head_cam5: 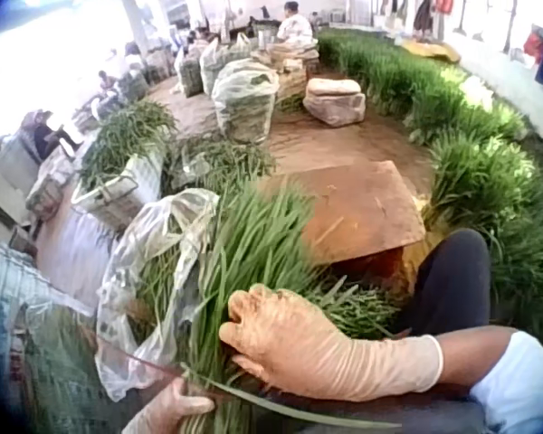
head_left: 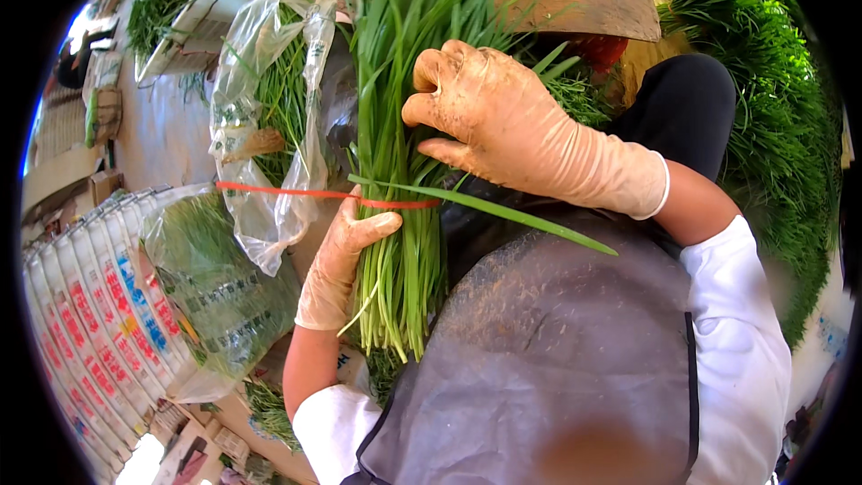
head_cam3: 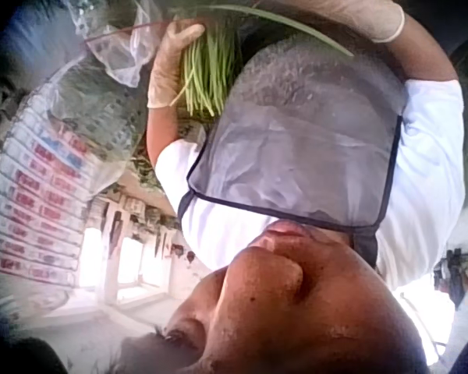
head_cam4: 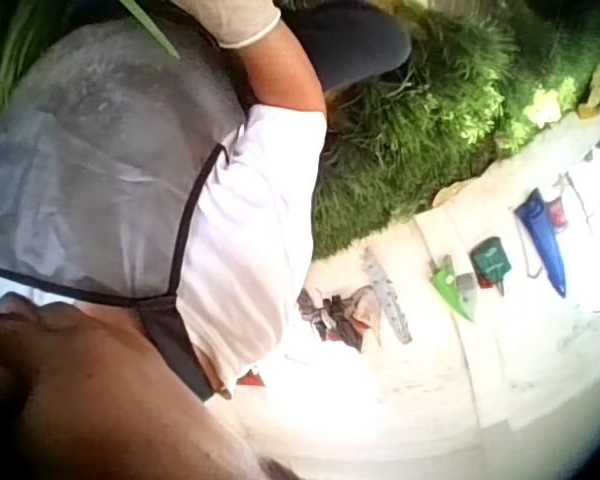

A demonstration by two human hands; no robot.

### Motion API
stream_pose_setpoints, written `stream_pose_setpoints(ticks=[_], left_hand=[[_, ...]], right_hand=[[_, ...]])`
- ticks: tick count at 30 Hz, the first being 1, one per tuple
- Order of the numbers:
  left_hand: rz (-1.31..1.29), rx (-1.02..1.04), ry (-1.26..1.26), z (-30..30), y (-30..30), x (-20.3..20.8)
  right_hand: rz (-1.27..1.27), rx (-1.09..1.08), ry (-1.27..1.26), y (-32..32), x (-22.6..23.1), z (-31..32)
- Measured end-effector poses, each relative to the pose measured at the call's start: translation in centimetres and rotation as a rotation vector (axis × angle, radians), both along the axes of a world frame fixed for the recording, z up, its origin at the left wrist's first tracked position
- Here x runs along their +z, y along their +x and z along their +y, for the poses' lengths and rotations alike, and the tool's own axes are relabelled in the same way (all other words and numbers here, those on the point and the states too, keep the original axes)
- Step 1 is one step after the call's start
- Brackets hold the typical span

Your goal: The person bundles green vegetable stalks using a red plastic tie by hand and then places the bundle into a plastic bag with other bundles.

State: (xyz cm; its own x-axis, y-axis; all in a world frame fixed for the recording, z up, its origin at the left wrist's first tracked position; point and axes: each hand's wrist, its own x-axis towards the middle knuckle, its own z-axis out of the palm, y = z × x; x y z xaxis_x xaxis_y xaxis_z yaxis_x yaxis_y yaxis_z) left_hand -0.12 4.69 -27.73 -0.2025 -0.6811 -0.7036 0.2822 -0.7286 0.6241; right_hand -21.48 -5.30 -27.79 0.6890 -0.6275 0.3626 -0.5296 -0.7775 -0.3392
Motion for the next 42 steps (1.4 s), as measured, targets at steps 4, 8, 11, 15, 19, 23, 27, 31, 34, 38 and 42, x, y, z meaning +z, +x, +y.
stream_pose_setpoints(ticks=[4,8,11,15,19,23,27,31,34,38,42], left_hand=[[-0.048,-0.068,-0.004,0.1,0.7,-0.7],[0.049,-0.026,-0.029,0.4,0.5,-1.3],[0.195,-0.033,-0.045,-0.4,0.1,-1.8],[0.286,0.127,0.055,-1.3,-1.1,-0.6],[0.232,0.069,-0.100,-2.1,-0.2,-1.6],[0.233,0.121,-0.057,-2.2,-0.1,-1.7],[0.231,0.107,-0.168,-2.6,-0.2,-2.0],[0.244,0.122,-0.206,-3.3,-0.8,-1.2],[0.201,0.156,-0.245,-3.3,-1.0,-0.8],[0.135,0.118,-0.255,-3.7,-1.3,-0.2],[0.117,0.109,-0.304,-3.8,-1.6,-0.2]], right_hand=[[0.006,0.173,0.072,0.0,-0.3,-0.8],[0.040,0.223,0.104,0.1,-0.1,-0.9],[0.035,0.176,-0.099,0.3,0.2,-0.8],[-0.026,0.007,-0.267,-0.4,0.8,-1.5],[-0.256,-0.190,-0.307,-3.6,0.9,-4.1],[0.255,-0.393,-0.133,-9.6,-1.6,-5.1],[-0.100,-0.264,-0.054,-5.8,3.4,-2.6],[-0.120,0.135,-0.144,-0.5,4.9,-1.9],[0.032,0.116,-0.160,0.5,4.1,-2.1],[0.074,0.088,-0.113,0.3,3.7,-2.1],[0.145,0.192,-0.128,0.4,4.2,-2.1]])
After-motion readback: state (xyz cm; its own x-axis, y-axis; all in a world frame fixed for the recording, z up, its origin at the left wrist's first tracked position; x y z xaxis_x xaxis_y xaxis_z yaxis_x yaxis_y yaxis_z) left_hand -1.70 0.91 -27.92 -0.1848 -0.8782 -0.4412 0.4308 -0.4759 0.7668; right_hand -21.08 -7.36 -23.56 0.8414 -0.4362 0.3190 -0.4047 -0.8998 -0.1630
